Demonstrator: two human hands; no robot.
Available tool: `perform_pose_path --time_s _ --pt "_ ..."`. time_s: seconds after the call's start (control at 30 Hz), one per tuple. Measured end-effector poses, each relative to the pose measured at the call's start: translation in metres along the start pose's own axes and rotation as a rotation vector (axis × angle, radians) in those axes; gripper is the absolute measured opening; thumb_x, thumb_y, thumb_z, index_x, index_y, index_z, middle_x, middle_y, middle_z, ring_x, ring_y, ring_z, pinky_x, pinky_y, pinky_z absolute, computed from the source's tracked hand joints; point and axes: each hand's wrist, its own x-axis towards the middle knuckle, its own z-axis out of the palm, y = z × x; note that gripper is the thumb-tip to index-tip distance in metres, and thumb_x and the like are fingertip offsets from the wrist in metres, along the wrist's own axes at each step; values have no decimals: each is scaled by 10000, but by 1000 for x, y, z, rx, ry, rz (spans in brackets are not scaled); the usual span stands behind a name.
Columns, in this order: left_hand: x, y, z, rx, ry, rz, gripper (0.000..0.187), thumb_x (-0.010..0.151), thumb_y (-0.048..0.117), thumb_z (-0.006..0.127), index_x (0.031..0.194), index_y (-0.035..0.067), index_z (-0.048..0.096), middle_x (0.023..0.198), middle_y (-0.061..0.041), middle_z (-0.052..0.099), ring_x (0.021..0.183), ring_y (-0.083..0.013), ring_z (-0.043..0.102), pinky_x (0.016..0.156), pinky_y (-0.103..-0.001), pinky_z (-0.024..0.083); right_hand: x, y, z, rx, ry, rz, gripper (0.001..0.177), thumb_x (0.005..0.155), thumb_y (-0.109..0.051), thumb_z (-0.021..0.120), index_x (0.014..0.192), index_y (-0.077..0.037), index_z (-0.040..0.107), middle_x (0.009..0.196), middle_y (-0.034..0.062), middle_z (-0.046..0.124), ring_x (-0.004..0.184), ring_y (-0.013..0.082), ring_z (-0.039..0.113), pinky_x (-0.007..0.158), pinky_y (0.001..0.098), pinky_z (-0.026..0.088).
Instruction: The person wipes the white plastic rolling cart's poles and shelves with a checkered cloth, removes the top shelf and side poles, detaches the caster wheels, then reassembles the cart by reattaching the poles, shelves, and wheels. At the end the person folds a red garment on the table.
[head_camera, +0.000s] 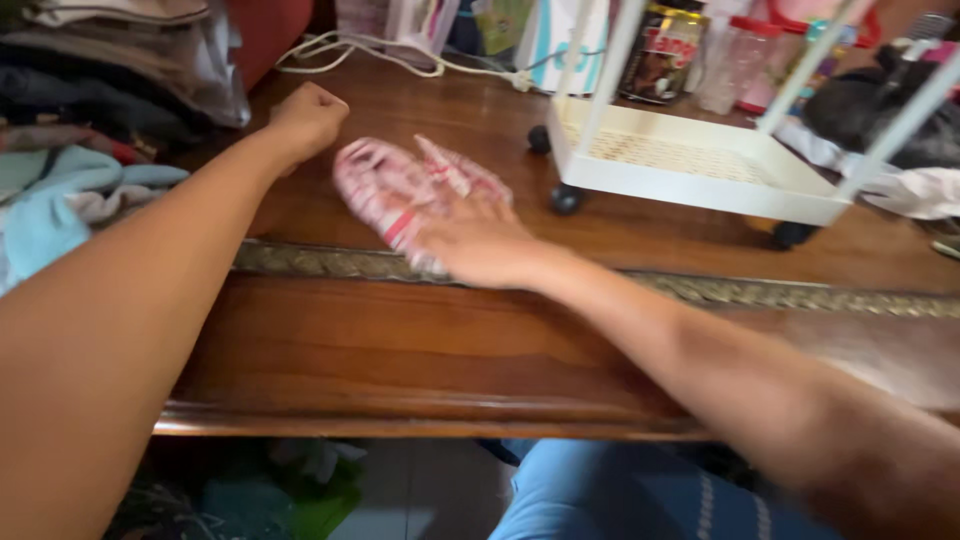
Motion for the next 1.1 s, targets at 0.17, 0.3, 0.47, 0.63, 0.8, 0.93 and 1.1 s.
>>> perform_pose_path --time_s 0.17,0.3,0.47,0.63,0.8,0.93,1.1 --pt "33 -39 15 416 -30 261 317 922 383 616 1058 136 759 1173 -237 666 1079 -499 585 924 -561 461 115 105 2 62 118 417 812 996 -671 262 1617 -265 -67 1675 196 -84 1520 490 -94 1154 690 -24" --pt "31 -42 31 226 6 128 504 973 553 536 1184 104 626 1251 -156 675 1256 -423 547 1069 -537 419 183 146 16 171 96 807 763 958 -692 273 1636 -446 23 1728 105 -113 1529 578 -130 1219 679 -66" --pt "19 -17 11 -69 -55 -26 661 971 681 402 1237 94 551 1269 -177 652 1269 -361 573 1068 -507 434 235 148 -3 174 58 654 772 929 -719 280 1625 -464 65 1725 93 -103 1547 518 -29 1205 689 4" --pt "11 -14 6 -64 11 -19 668 947 707 385 1279 150 543 1359 -135 596 1348 -322 485 1138 -522 315 281 107 -4 -55 -47 372 675 1007 -640 193 1644 -417 198 1744 74 111 1583 413 166 1249 692 67" --pt "26 -35 19 60 455 382 532 1070 623 455 1294 161 593 1333 -144 641 1325 -360 537 1140 -656 266 305 18 24 -288 40 -217 592 976 -428 256 1555 -351 355 1723 -9 283 1614 254 194 1189 743 90" --pt "52 -36 6 -588 131 16 488 938 539 531 1205 139 615 1023 -84 762 841 -240 711 805 -518 589 278 -35 26 -35 29 -209 625 1016 -474 284 1597 -247 249 1705 108 202 1569 331 133 1212 639 78" --pt "52 -16 -44 -488 -159 -430 297 920 388 528 1124 192 622 927 30 765 680 -132 624 542 -403 449 201 -72 8 -21 -19 -362 653 1042 -515 248 1632 -250 169 1699 164 147 1571 354 79 1237 585 49"
